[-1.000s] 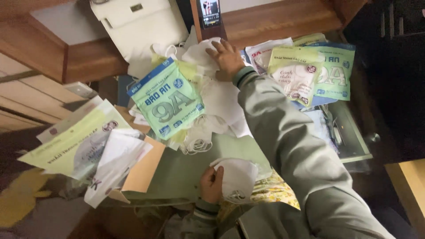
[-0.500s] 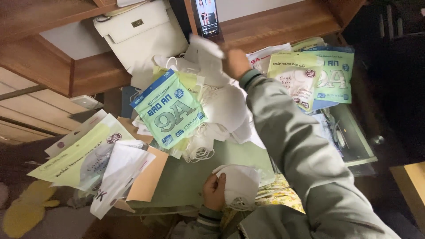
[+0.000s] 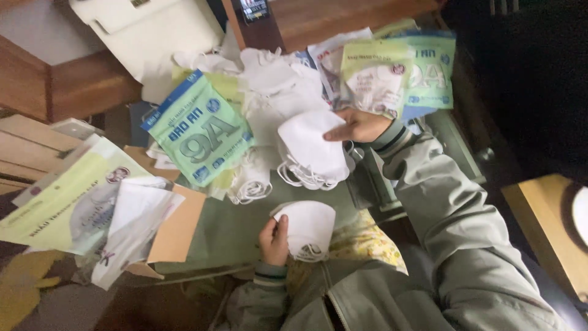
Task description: A person is manually inspecting and packing face masks into plastic bags at a workstation.
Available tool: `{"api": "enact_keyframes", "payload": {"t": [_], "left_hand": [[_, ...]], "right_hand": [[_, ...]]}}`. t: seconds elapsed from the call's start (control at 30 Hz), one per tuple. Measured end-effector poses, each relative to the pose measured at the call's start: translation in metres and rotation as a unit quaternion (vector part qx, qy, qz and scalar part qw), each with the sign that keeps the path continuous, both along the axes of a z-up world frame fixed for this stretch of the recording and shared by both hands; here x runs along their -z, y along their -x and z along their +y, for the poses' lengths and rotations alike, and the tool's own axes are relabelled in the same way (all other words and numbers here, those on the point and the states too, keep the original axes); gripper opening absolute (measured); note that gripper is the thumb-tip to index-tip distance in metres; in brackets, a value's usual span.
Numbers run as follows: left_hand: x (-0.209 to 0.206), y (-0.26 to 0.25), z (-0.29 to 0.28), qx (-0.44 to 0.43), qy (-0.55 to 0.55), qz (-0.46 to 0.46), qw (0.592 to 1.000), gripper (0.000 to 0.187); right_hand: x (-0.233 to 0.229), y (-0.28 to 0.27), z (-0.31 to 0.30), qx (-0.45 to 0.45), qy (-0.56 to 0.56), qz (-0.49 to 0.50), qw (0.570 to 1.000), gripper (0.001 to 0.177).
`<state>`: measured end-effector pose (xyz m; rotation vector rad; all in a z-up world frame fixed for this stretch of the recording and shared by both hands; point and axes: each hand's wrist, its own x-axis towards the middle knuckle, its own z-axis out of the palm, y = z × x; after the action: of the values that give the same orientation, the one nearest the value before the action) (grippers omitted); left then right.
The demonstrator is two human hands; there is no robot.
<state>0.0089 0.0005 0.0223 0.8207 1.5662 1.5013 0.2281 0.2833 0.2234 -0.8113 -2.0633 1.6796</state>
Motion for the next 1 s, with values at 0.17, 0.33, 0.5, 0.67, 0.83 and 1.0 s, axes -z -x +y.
{"api": "enact_keyframes", "payload": {"t": [0.17,0.33,0.5,0.67,0.83,1.0], "left_hand": [[0.064,0.01,-0.003,0.01,-0.016,0.01,1.0,0.037],[0.056,0.009,-0.005,0.027,-0.019,0.043,0.999,0.041],[0.07,0.012,-0.003,0.024,0.003,0.055,0.998,0.044],[0.054,0.004,-0.004,0.016,-0.013,0.047,0.999,0.036],[0.05,0.001,0.001,0.018,-0.057,0.05,0.997,0.035],[-0.019,-0.004,0.0,0.062,-0.08,0.071,0.992,0.052]], "right_hand": [[0.046,-0.027,-0.023,0.008,0.042,-0.03,0.999,0.019],[0.078,-0.048,-0.035,0.042,0.052,-0.019,0.998,0.034],[0.057,-0.048,-0.044,0.087,0.075,-0.053,0.992,0.029],[0.049,-0.041,-0.032,0.139,0.05,0.042,0.988,0.018],[-0.006,0.04,-0.022,0.262,0.146,0.299,0.906,0.031],[0.085,0.091,0.068,0.298,-0.253,0.1,0.915,0.096]]}}
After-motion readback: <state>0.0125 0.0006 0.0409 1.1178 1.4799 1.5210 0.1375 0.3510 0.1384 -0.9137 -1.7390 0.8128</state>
